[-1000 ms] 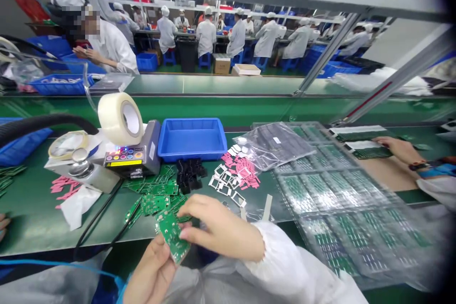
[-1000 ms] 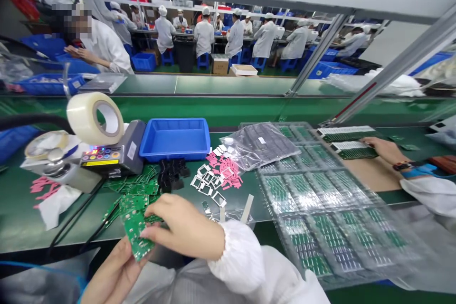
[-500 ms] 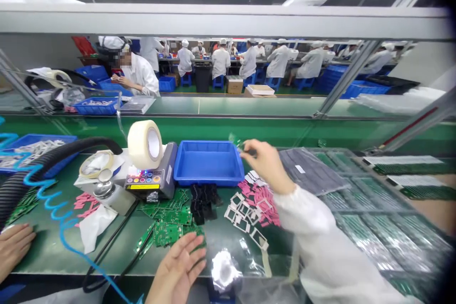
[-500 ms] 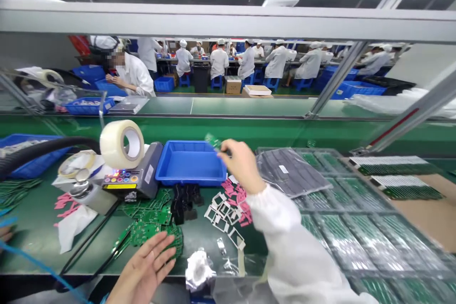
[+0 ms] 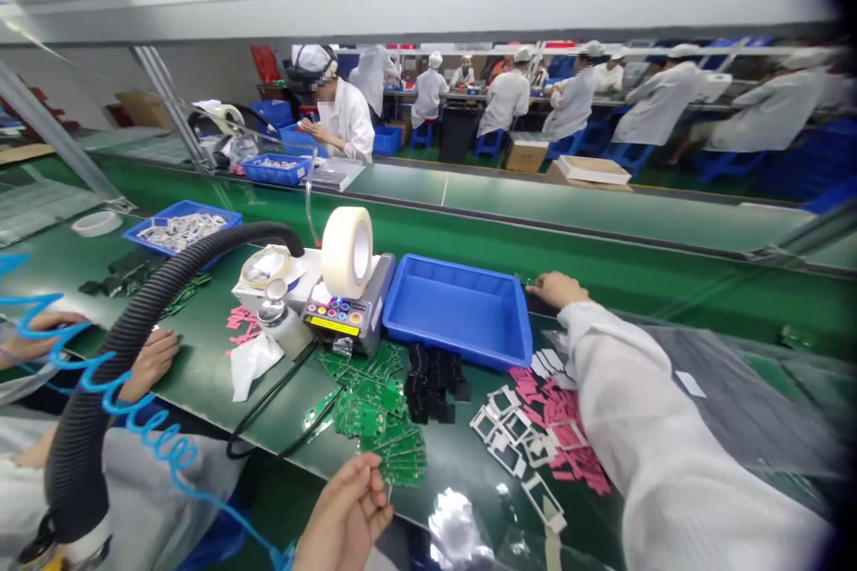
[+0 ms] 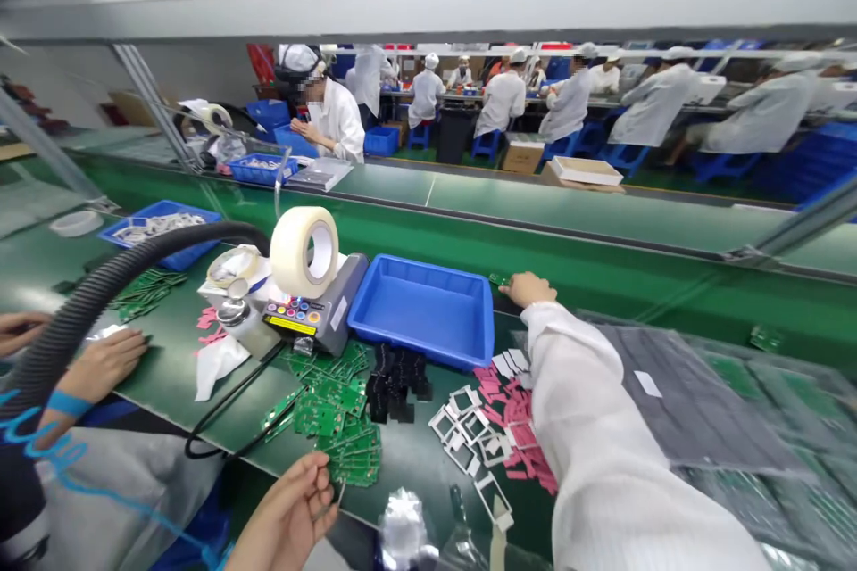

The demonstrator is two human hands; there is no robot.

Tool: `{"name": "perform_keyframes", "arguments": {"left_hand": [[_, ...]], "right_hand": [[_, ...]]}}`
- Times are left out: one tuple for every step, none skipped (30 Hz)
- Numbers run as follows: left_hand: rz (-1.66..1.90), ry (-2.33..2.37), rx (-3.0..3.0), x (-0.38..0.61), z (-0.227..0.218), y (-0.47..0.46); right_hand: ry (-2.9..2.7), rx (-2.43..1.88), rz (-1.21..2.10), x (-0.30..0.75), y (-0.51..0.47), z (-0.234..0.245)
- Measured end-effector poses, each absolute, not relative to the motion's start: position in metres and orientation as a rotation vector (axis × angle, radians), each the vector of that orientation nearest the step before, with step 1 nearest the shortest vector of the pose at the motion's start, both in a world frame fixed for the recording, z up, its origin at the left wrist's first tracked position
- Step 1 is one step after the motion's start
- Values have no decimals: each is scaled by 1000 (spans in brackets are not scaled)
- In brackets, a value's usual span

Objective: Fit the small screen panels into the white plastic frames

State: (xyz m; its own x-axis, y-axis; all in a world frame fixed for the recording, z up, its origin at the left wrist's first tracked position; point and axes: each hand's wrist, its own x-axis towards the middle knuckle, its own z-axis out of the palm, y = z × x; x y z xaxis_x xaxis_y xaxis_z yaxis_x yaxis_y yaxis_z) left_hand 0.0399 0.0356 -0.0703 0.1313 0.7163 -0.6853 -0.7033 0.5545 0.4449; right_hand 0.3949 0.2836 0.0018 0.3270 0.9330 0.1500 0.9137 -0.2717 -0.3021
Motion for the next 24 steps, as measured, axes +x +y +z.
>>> {"name": "perform_keyframes", "arguments": {"left_hand": [[1024, 995, 23, 41, -69, 35], [1016, 989, 26, 43, -68, 34], [1006, 987, 26, 44, -67, 33], [1001, 987, 22, 46, -66, 32], [994, 985, 19, 48, -65, 30], [990, 977, 19, 50, -63, 29], [982, 963, 21, 52, -61, 27], [972, 946, 26, 54, -59, 25], [960, 930, 33, 56, -57, 23], [950, 915, 40, 57, -55, 20], [941, 903, 48, 58, -53, 17], [935, 895, 54, 59, -52, 14], [930, 891, 56, 58, -51, 11], [928, 887, 56, 57, -51, 8], [928, 884, 54, 56, -51, 6], [930, 878, 51, 55, -52, 4], [936, 873, 48, 53, -53, 3], [948, 867, 46, 51, -53, 2], [961, 862, 46, 50, -54, 2], [974, 858, 49, 49, -54, 1], [980, 851, 58, 49, -53, 2], [974, 839, 75, 49, -51, 2], [956, 821, 96, 50, -50, 2], [929, 795, 117, 52, -47, 3]], "right_hand": [[-1655, -2298, 113, 396, 275, 10], [-1668, -2317, 148, 396, 262, 20], [-1686, -2313, 177, 393, 245, 29], [-1711, -2296, 198, 388, 224, 37], [-1744, -2267, 221, 379, 202, 43], [-1788, -2234, 258, 368, 179, 46], [-1838, -2206, 303, 353, 157, 44], [-1884, -2193, 348, 338, 138, 39], [-1917, -2201, 377, 323, 122, 30], [-1936, -2230, 392, 309, 112, 19], [-1948, -2265, 396, 297, 105, 6], [-1956, -2299, 396, 288, 102, -7], [-1961, -2329, 390, 283, 103, -18], [-1964, -2348, 380, 281, 105, -27], [-1965, -2356, 364, 282, 108, -33], [-1964, -2353, 340, 285, 110, -37], [-1959, -2342, 307, 290, 112, -37], [-1949, -2324, 266, 296, 113, -36], [-1935, -2300, 219, 300, 112, -33], [-1919, -2268, 171, 304, 109, -28], [-1906, -2224, 128, 305, 103, -24], [-1904, -2164, 94, 303, 95, -20], [-1919, -2086, 75, 297, 84, -16], [-1951, -1996, 74, 288, 72, -14]]}}
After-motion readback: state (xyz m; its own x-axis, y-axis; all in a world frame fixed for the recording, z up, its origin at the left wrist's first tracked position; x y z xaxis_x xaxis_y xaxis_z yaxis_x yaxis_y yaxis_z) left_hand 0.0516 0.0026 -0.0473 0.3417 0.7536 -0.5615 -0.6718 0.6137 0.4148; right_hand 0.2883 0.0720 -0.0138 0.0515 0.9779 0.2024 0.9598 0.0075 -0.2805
